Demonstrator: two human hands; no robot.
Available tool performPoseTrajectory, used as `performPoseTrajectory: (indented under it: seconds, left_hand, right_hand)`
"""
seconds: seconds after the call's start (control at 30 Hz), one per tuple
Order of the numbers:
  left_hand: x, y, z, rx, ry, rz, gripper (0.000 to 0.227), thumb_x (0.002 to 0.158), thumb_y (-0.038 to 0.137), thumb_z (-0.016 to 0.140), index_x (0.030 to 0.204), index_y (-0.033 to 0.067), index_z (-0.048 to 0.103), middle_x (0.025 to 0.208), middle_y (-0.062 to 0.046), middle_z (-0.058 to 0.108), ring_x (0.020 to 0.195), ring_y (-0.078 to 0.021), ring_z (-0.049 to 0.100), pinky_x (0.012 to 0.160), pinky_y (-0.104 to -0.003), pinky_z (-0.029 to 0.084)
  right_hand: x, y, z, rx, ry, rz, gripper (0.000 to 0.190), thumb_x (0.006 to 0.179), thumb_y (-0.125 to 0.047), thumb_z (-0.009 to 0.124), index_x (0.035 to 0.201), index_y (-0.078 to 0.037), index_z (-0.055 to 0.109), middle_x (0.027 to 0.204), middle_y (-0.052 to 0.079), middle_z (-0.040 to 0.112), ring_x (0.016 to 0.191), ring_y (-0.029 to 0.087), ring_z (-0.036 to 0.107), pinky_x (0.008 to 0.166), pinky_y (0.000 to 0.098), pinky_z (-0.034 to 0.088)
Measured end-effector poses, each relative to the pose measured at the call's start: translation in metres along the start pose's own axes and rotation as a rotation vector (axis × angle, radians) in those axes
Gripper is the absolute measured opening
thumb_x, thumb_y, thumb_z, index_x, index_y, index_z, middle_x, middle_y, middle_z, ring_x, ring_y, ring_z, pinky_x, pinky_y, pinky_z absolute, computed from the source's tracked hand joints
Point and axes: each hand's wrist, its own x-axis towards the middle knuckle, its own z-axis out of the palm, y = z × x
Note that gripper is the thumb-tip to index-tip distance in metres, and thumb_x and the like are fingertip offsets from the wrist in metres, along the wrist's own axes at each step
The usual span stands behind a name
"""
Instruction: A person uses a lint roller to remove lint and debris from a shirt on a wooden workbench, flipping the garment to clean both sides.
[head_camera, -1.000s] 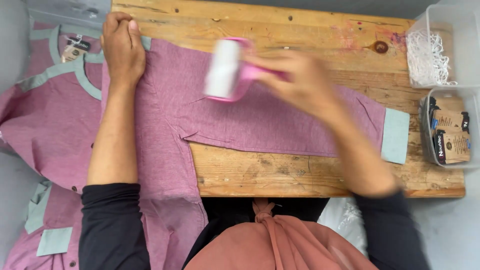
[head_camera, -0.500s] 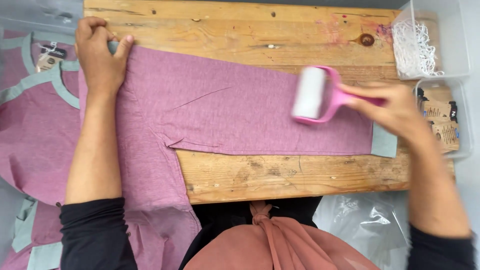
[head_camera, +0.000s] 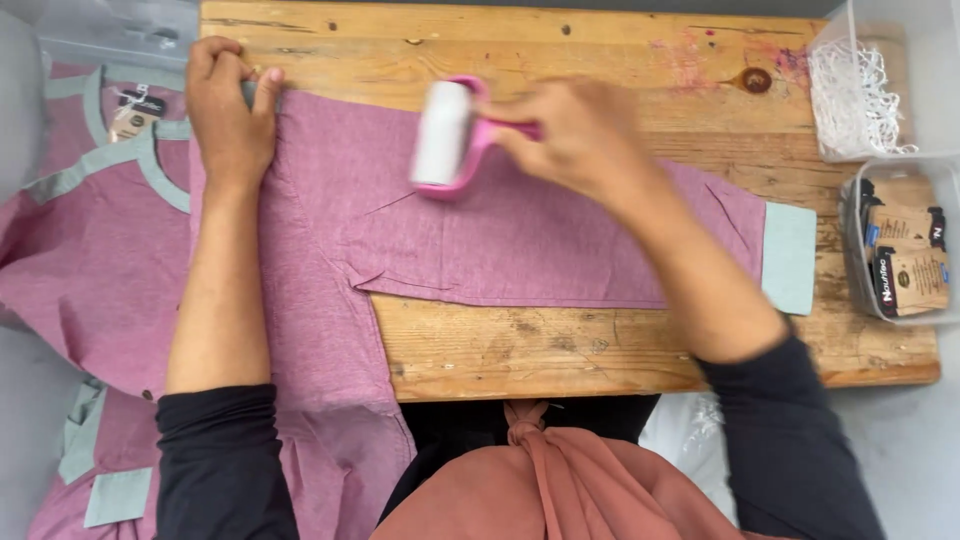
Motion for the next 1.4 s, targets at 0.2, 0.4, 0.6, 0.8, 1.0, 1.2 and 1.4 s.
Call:
performPoseTrajectory:
  seconds: [0.2, 0.4, 0.6, 0.8, 1.0, 1.2, 1.4]
  left_hand:
    - [-0.002, -0.02, 0.005, 0.102, -0.107, -0.057, 0.029, 0.107, 0.02, 0.077, 0.09, 0.0041, 0.06, 0.123, -0.011, 0.052, 0.115, -0.0334, 0.052, 0.089, -0.052, 0.039]
    - [-0.003, -0.024, 0.007, 0.116, -0.087, -0.018, 0.031, 0.104, 0.016, 0.082, 0.091, 0.0016, 0.058, 0.122, -0.014, 0.054, 0.115, -0.0352, 0.054, 0.09, -0.053, 0.04]
    - [-0.005, -0.02, 0.004, 0.094, -0.062, 0.026, 0.032, 0.106, 0.008, 0.084, 0.092, -0.0002, 0.057, 0.124, -0.015, 0.053, 0.114, -0.0356, 0.055, 0.091, -0.052, 0.043]
    - [-0.005, -0.017, 0.006, 0.136, -0.064, -0.015, 0.035, 0.108, 0.014, 0.084, 0.09, 0.0014, 0.056, 0.122, -0.013, 0.054, 0.114, -0.0337, 0.055, 0.089, -0.051, 0.042]
    - [-0.003, -0.014, 0.005, 0.203, -0.077, -0.023, 0.036, 0.107, 0.018, 0.083, 0.089, 0.0028, 0.056, 0.12, -0.012, 0.053, 0.111, -0.0338, 0.053, 0.085, -0.051, 0.041]
    - [-0.003, -0.014, 0.007, 0.213, -0.097, -0.053, 0.034, 0.107, 0.019, 0.082, 0.088, 0.0038, 0.057, 0.121, -0.01, 0.053, 0.109, -0.0332, 0.053, 0.085, -0.051, 0.04]
    - [-0.004, -0.017, 0.006, 0.221, -0.074, 0.011, 0.034, 0.107, 0.02, 0.084, 0.092, 0.0031, 0.058, 0.122, -0.011, 0.054, 0.111, -0.0343, 0.055, 0.082, -0.051, 0.041]
  right_hand:
    - [0.082, -0.053, 0.06, 0.131, 0.046, 0.202, 0.031, 0.091, -0.046, 0.064, 0.118, -0.038, 0.077, 0.101, 0.0, 0.079, 0.083, 0.037, 0.069, 0.059, 0.0536, 0.049]
    - [-0.023, 0.008, 0.013, 0.275, 0.096, 0.045, 0.028, 0.101, -0.028, 0.069, 0.128, -0.02, 0.072, 0.129, 0.003, 0.071, 0.122, 0.022, 0.067, 0.098, 0.0369, 0.053]
    - [-0.205, 0.091, -0.066, 0.266, -0.081, 0.586, 0.039, 0.094, -0.033, 0.068, 0.132, -0.027, 0.066, 0.135, 0.013, 0.066, 0.137, 0.038, 0.054, 0.117, 0.0414, 0.035]
    - [-0.306, 0.142, -0.126, 0.146, -0.171, 0.808, 0.043, 0.095, -0.02, 0.073, 0.138, -0.02, 0.072, 0.074, 0.019, 0.066, 0.06, 0.023, 0.048, 0.059, 0.0312, 0.036]
    - [-0.118, -0.006, -0.073, 0.116, 0.113, 0.107, 0.028, 0.107, -0.024, 0.07, 0.134, -0.02, 0.075, 0.085, 0.002, 0.059, 0.067, 0.017, 0.045, 0.059, 0.0346, 0.028]
    - [-0.015, -0.097, 0.063, 0.276, 0.028, 0.046, 0.041, 0.102, -0.049, 0.05, 0.132, -0.028, 0.069, 0.076, -0.003, 0.055, 0.055, 0.015, 0.048, 0.04, 0.0311, 0.034]
    - [-0.129, -0.017, -0.006, 0.444, -0.016, 0.188, 0.032, 0.099, -0.031, 0.067, 0.13, -0.023, 0.071, 0.077, -0.003, 0.057, 0.065, 0.011, 0.048, 0.062, 0.029, 0.037]
